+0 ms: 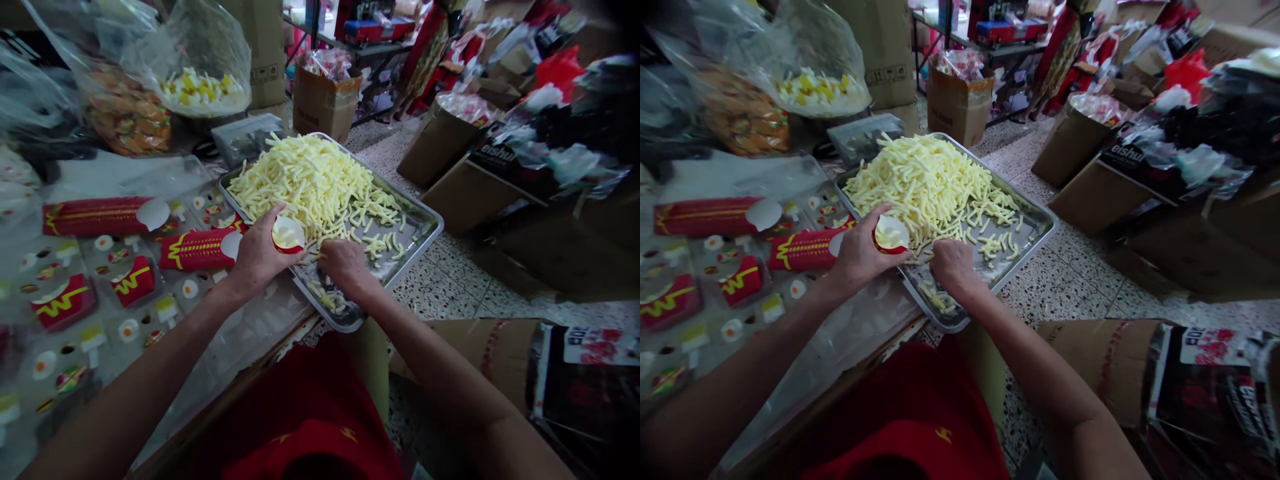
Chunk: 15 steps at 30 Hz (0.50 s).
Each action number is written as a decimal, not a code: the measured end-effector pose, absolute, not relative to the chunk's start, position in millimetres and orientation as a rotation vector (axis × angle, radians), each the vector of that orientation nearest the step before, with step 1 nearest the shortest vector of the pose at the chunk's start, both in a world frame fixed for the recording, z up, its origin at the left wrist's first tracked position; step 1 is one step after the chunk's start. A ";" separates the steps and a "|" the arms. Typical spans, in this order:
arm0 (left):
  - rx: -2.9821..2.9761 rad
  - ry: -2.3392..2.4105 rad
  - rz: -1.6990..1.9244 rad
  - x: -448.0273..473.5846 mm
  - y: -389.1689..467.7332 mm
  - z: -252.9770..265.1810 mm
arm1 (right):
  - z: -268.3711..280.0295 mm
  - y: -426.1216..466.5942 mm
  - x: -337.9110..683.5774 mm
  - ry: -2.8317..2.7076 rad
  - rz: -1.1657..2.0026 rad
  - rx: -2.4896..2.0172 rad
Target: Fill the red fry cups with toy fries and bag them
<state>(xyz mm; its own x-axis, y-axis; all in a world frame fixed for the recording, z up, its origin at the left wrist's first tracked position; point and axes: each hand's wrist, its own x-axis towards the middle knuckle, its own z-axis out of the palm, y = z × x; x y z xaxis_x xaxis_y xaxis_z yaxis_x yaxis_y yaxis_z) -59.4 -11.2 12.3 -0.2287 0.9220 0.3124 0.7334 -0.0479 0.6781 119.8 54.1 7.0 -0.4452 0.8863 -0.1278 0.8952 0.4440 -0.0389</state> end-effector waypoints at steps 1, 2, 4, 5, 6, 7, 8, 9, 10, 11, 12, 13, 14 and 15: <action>1.781 1.970 1.122 -61.0 -15.8 10.4 | 10.2 53.5 123.8 2.586 -0.181 1.660; 1.785 1.953 1.103 -62.3 -19.8 8.5 | 14.9 52.9 128.6 2.588 -0.219 1.727; 1.797 1.924 1.066 -62.2 -25.4 5.0 | 28.2 50.1 137.2 2.665 -0.316 1.848; 1.804 1.912 1.050 -60.4 -27.2 3.7 | 36.1 47.4 139.4 2.756 -0.361 1.873; 1.811 1.903 1.035 -57.4 -28.5 3.0 | 44.0 43.9 139.5 2.878 -0.393 1.853; 1.817 1.895 1.022 -53.4 -29.6 2.9 | 51.3 39.7 137.5 3.016 -0.400 1.774; 1.819 1.893 1.015 -48.7 -30.8 3.3 | 57.5 35.1 133.8 3.147 -0.372 1.635; 1.815 1.896 1.015 -43.8 -32.4 4.1 | 62.0 30.7 129.0 3.246 -0.312 1.458; 1.806 1.906 1.021 -39.1 -34.6 5.2 | 64.7 26.5 123.8 3.302 -0.244 1.271; 1.792 1.921 1.034 -35.2 -37.4 6.4 | 65.8 23.0 118.9 3.323 -0.197 1.098; 1.774 1.941 1.053 -32.2 -40.8 7.4 | 65.4 20.1 114.8 3.328 -0.192 0.959; 1.757 1.962 1.076 -30.3 -44.6 8.3 | 63.8 17.9 111.5 3.329 -0.237 0.855; 1.743 1.982 1.099 -29.5 -48.8 8.8 | 61.5 16.3 108.7 3.335 -0.331 0.781; 1.738 2.000 1.120 -29.7 -53.3 9.0 | 58.9 14.9 105.9 3.346 -0.457 0.744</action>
